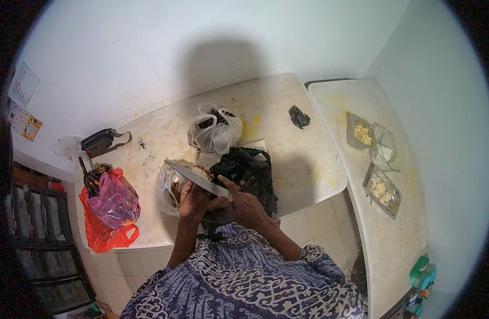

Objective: The person takes a vegetable from a white plastic bag and uses a knife to peel and cut it into small pieces over a black bag on a table.

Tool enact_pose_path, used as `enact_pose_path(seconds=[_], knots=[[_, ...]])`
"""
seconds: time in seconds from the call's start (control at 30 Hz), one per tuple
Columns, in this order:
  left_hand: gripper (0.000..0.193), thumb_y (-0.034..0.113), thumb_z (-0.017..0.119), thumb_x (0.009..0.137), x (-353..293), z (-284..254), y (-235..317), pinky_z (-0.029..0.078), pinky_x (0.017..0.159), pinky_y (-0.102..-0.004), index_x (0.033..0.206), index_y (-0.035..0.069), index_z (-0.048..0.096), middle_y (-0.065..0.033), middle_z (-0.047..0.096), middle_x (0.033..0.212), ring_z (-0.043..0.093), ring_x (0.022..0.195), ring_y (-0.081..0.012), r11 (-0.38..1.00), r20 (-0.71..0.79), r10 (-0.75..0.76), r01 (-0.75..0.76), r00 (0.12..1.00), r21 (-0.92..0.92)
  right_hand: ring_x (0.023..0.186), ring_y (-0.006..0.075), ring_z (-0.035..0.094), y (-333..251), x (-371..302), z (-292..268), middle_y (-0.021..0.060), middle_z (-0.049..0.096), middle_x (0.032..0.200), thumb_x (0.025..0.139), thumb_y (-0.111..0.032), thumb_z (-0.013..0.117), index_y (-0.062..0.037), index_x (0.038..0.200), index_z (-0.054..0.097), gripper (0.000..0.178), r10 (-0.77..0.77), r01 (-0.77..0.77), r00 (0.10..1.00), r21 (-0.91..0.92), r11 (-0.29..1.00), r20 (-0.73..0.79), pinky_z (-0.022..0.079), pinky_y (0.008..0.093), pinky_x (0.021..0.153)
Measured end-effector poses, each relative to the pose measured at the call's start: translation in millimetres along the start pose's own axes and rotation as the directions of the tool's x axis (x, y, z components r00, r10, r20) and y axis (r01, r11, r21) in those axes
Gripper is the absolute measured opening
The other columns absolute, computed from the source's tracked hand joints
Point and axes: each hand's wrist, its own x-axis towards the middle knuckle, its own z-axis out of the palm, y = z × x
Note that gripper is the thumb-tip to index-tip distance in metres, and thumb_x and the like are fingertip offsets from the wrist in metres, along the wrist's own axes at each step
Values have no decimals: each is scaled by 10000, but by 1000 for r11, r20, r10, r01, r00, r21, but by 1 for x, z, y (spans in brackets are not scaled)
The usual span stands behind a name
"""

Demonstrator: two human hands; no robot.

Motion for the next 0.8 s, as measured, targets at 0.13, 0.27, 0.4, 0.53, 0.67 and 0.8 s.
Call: enact_pose_path(seconds=[0.13,0.27,0.4,0.53,0.67,0.8], knots=[[404,76,582,956,-1,5,-1,468,1025,-393,1340,16,473,-138,555,1310,570,1180,-264,999,-27,26,-26,999,22,666,430,619,-2,-1,-3,238,621,765,1000,-256,475,-151,1480,294,523,8,-8,1000,-2,1000,12,475,466,618],[396,62,573,960,-2,5,-1,466,1027,-387,1341,18,476,-140,564,1296,579,1166,-249,999,-29,38,-37,999,30,674,421,625,-3,-1,-2,236,625,760,1006,-243,462,-170,1505,283,535,-45,45,999,-22,999,-9,478,460,612],[369,66,556,971,0,1,-1,469,1019,-383,1330,15,483,-135,576,1279,580,1165,-243,995,-50,48,-43,998,90,683,410,631,-6,1,-4,236,633,768,1012,-223,443,-176,1518,261,540,-7,7,1000,-56,998,4,478,458,611],[332,90,544,985,-3,4,1,476,996,-371,1301,-1,499,-118,592,1252,587,1141,-216,996,-73,-6,12,997,85,740,412,646,-10,0,-2,250,656,908,1020,-236,422,-193,1523,255,532,79,-65,993,-147,987,90,493,469,649],[317,113,551,988,-5,6,0,472,987,-358,1277,-12,517,-104,601,1227,589,1120,-192,990,-113,-57,70,992,119,733,403,650,-4,0,4,202,668,948,1017,-258,438,-233,1544,169,593,-36,39,999,-139,990,22,498,507,611],[310,118,560,985,-6,11,-5,476,973,-334,1264,-13,526,-98,605,1214,592,1107,-181,994,-85,-10,19,996,104,751,408,650,-9,1,5,207,669,948,1024,-254,421,-225,1544,170,578,-16,18,1000,-149,989,9,498,508,618]])
